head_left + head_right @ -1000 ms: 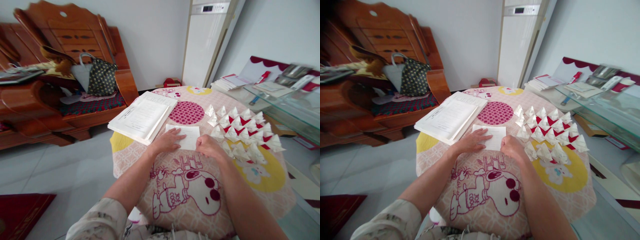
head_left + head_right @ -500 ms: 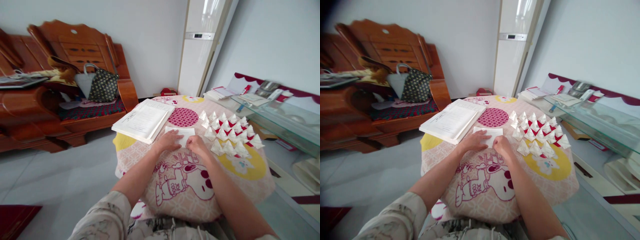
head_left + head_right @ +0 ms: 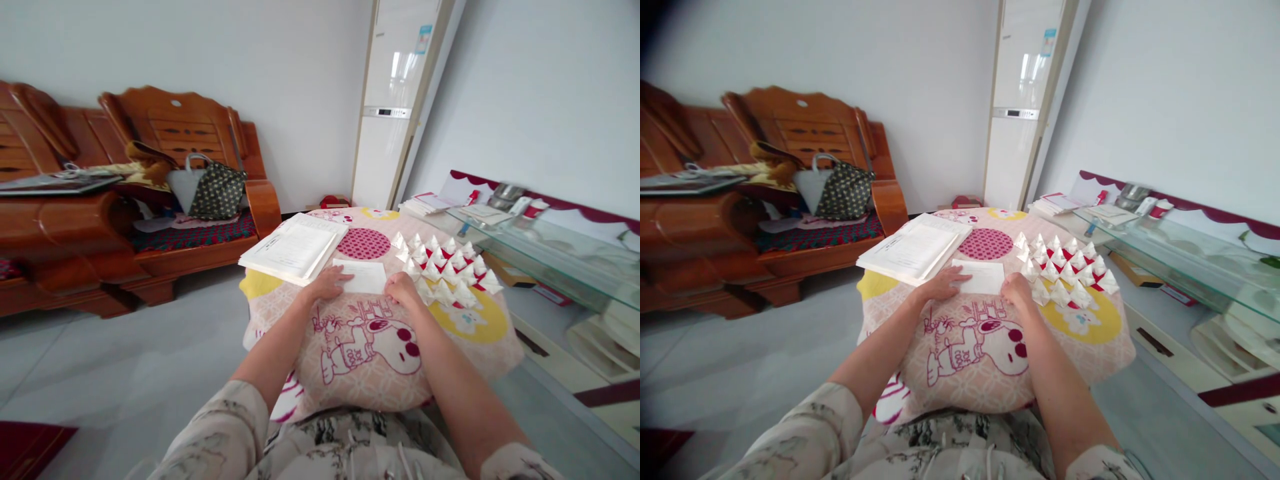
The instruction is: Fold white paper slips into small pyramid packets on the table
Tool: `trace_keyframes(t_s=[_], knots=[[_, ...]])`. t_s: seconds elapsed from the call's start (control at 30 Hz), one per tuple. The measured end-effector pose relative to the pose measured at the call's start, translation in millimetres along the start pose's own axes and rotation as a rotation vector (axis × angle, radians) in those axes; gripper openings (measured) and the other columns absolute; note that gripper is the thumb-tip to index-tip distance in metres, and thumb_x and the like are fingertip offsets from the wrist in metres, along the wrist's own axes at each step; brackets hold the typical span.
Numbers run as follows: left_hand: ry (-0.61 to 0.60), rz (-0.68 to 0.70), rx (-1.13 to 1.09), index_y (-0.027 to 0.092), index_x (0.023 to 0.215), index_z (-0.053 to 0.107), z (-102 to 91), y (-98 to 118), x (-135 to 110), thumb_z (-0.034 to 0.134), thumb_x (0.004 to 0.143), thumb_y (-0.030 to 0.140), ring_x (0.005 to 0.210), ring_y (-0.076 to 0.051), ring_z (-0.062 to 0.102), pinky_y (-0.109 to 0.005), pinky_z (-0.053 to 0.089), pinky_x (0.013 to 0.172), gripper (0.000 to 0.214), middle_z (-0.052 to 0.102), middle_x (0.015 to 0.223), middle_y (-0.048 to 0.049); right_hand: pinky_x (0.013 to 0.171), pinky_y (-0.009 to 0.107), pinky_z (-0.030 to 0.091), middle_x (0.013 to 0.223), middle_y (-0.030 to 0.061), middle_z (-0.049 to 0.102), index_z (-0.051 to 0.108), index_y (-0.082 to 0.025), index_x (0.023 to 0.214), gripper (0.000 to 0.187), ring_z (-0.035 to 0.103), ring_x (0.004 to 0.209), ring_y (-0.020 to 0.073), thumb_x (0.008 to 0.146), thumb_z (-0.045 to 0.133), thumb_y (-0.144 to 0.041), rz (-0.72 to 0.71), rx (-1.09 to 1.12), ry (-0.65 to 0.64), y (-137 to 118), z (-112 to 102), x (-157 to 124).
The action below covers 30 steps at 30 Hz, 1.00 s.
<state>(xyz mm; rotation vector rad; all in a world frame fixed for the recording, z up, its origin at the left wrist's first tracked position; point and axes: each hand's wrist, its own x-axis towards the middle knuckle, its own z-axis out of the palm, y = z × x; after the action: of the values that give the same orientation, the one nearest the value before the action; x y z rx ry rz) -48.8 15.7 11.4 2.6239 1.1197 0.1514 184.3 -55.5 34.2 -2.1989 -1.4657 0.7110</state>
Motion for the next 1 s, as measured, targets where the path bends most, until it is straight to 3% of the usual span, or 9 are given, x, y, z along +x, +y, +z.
trace_keyframes(t_s=[0.23, 0.37, 0.5, 0.63, 0.83, 1.0], knots=[[0.054, 0.106, -0.079, 0.025, 0.139, 0.058, 5.0, -26, -7, 0.050, 0.075, 0.001, 0.143, -0.028, 0.043, -0.046, 0.035, 0.117, 0.069, 0.046, 0.154, -0.0074, 0.043, 0.019, 0.039, 0.055, 0.0061, 0.067, 0.066, -0.014, 0.066, 0.012, 0.061, 0.046, 0.0138, 0.072, 0.059, -0.007, 0.012, -0.028, 0.048, 16, -5, 2], [0.123, 0.128, -0.159, 0.022, 0.135, 0.062, 10.9, -30, -11, 0.046, 0.071, -0.004, 0.140, -0.024, 0.046, -0.043, 0.034, 0.119, 0.071, 0.049, 0.152, -0.0067, 0.050, 0.021, 0.042, 0.058, 0.0078, 0.069, 0.072, -0.013, 0.072, 0.015, 0.065, 0.052, 0.0166, 0.073, 0.058, -0.008, -0.003, -0.057, 0.117, 21, -1, 1], [0.313, 0.004, -0.179, 0.014, 0.129, 0.064, 21.2, -10, -9, 0.045, 0.073, -0.005, 0.139, -0.025, 0.047, -0.043, 0.034, 0.120, 0.062, 0.053, 0.148, -0.0113, 0.066, 0.024, 0.047, 0.077, 0.0109, 0.076, 0.077, -0.013, 0.081, 0.023, 0.071, 0.076, 0.0206, 0.079, 0.054, -0.010, -0.032, -0.066, 0.236, 23, 5, -5], [0.254, 0.049, -0.067, 0.013, 0.128, 0.065, 25.1, 23, -1, 0.064, 0.081, 0.013, 0.131, -0.026, 0.054, -0.039, 0.040, 0.116, 0.046, 0.057, 0.142, -0.0142, 0.077, 0.027, 0.047, 0.095, 0.0129, 0.077, 0.079, -0.014, 0.086, 0.027, 0.070, 0.093, 0.0241, 0.082, 0.052, -0.014, -0.068, -0.055, 0.322, 26, 12, -10], [0.224, 0.002, 0.094, 0.015, 0.106, 0.069, 21.0, 43, 6, 0.058, 0.094, 0.028, 0.110, -0.024, 0.066, -0.036, 0.049, 0.099, 0.021, 0.071, 0.116, -0.0129, 0.074, 0.027, 0.046, 0.084, 0.0106, 0.076, 0.078, -0.017, 0.080, 0.027, 0.068, 0.086, 0.0227, 0.081, 0.051, -0.014, -0.116, 0.022, 0.398, 32, 18, -12], [0.251, -0.035, 0.141, 0.013, 0.093, 0.067, 16.5, 49, 1, 0.039, 0.101, 0.022, 0.087, -0.021, 0.069, -0.032, 0.051, 0.080, 0.030, 0.073, 0.094, -0.0127, 0.057, 0.029, 0.044, 0.057, 0.0077, 0.066, 0.071, -0.018, 0.065, 0.042, 0.062, 0.059, 0.0209, 0.092, 0.045, -0.038, -0.156, 0.196, 0.411, 34, 27, -17]])
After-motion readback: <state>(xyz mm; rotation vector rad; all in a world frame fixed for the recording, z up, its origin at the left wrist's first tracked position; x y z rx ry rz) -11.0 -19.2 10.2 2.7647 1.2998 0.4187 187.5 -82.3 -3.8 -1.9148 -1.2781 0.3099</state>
